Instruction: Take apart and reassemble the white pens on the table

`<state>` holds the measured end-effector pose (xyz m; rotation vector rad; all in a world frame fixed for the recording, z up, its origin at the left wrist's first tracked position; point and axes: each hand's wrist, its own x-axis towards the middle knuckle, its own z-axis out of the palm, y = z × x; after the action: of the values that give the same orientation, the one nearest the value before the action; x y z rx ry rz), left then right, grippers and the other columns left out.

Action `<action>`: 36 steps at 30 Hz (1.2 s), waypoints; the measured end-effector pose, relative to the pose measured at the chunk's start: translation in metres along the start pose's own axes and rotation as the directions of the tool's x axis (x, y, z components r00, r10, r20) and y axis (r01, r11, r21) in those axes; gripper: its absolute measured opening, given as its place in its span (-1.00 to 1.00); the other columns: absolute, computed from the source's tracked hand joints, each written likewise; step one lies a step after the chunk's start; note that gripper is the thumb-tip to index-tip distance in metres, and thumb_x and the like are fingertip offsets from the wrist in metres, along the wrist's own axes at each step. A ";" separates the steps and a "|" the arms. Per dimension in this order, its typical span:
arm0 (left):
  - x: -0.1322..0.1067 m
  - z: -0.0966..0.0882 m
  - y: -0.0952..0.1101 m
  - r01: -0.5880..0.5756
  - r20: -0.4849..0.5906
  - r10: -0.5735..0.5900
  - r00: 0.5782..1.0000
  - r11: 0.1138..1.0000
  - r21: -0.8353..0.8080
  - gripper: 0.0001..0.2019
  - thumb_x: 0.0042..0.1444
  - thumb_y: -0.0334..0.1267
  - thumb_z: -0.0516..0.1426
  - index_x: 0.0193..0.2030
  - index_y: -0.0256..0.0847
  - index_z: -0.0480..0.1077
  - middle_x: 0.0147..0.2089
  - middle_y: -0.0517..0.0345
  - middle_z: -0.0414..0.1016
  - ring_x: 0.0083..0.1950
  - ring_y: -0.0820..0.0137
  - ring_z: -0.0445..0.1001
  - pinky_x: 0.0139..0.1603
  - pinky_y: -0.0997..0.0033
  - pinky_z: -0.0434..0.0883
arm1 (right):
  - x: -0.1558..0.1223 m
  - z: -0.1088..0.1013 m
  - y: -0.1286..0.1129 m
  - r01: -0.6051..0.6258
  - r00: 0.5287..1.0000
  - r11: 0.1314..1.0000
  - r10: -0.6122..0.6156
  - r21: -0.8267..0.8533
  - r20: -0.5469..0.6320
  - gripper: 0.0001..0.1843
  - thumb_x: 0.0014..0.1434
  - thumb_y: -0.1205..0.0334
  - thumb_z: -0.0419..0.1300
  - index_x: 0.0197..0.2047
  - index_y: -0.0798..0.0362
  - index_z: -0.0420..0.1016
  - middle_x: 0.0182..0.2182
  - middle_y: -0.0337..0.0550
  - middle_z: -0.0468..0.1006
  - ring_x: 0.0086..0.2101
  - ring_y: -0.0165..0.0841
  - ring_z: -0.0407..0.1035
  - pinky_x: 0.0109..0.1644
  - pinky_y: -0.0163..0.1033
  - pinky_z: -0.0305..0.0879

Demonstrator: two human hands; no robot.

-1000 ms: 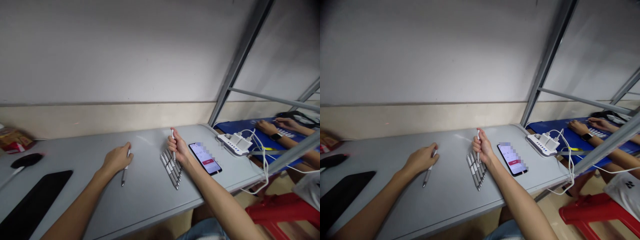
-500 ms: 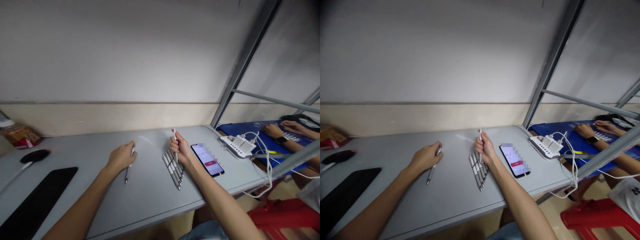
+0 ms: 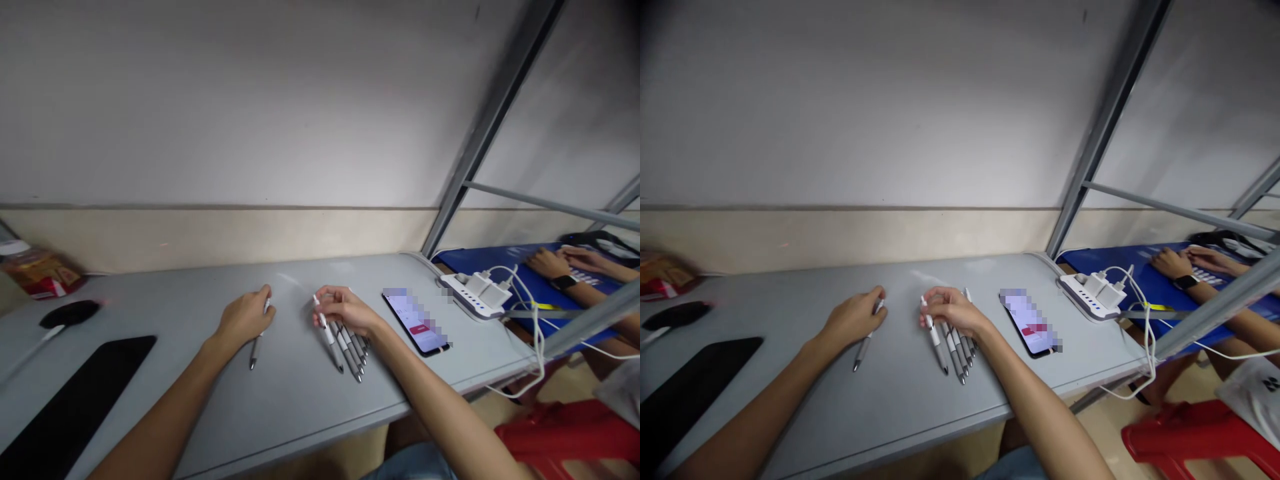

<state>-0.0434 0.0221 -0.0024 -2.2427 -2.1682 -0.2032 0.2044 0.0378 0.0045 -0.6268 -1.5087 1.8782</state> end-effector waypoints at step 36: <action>-0.003 -0.004 -0.001 -0.028 0.013 0.030 0.999 0.993 -0.110 -0.76 0.07 -0.19 0.03 -0.10 -0.11 0.28 -0.38 0.16 0.47 -0.41 0.34 0.40 -0.46 0.43 0.10 | 0.005 -0.036 0.000 0.027 0.755 0.535 -0.565 -0.844 -0.334 -0.87 0.13 0.22 0.22 -0.24 0.02 0.54 -0.25 -0.12 0.48 -0.15 -0.28 0.32 -0.03 -0.15 0.20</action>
<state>-0.0451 0.0185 0.0012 -2.3388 -2.1817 -0.3138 0.2272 0.0655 -0.0035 -1.1119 -1.8200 0.4974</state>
